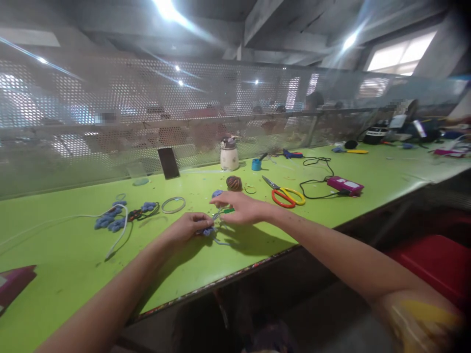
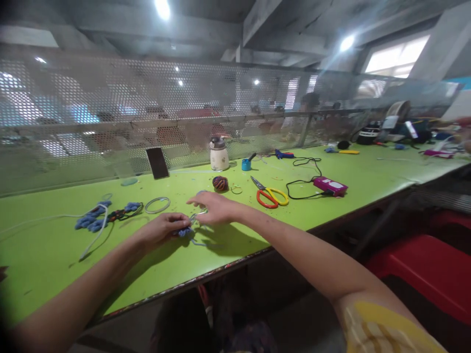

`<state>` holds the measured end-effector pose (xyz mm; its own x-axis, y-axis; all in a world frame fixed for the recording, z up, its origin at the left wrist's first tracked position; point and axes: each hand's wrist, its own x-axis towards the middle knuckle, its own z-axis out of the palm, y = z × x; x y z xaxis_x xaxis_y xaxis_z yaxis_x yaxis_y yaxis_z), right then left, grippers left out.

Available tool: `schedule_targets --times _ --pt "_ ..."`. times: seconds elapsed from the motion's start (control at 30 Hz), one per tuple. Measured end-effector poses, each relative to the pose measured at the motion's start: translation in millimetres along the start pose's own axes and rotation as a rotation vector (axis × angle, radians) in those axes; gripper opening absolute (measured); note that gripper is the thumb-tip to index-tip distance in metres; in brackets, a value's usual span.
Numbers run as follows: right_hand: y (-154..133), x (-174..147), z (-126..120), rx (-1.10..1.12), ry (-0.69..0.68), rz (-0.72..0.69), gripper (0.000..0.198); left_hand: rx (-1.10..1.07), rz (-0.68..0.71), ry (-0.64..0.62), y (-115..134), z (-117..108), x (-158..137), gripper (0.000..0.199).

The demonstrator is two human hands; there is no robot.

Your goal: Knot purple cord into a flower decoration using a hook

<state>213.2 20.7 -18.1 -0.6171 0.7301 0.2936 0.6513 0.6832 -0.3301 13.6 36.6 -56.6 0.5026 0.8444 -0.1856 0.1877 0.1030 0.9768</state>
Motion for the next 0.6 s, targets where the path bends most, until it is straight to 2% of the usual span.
schedule_targets --times 0.1,0.2,0.27,0.4,0.6 --pt "-7 -2 20 0.066 0.082 -0.044 0.055 -0.08 0.037 0.014 0 0 -1 0.025" --pt "-5 -1 40 0.137 0.189 -0.053 0.032 -0.192 0.013 -0.026 1 -2 -4 0.022" --pt "-2 -1 49 0.254 0.245 -0.072 0.025 -0.25 -0.01 -0.048 1 -5 -5 0.022" --pt "-2 -7 53 0.429 0.327 -0.079 0.019 -0.275 -0.028 -0.057 0 -8 -7 0.019" --pt "-10 -11 52 0.502 0.436 0.059 0.011 -0.287 0.04 -0.045 5 -3 -12 0.014"
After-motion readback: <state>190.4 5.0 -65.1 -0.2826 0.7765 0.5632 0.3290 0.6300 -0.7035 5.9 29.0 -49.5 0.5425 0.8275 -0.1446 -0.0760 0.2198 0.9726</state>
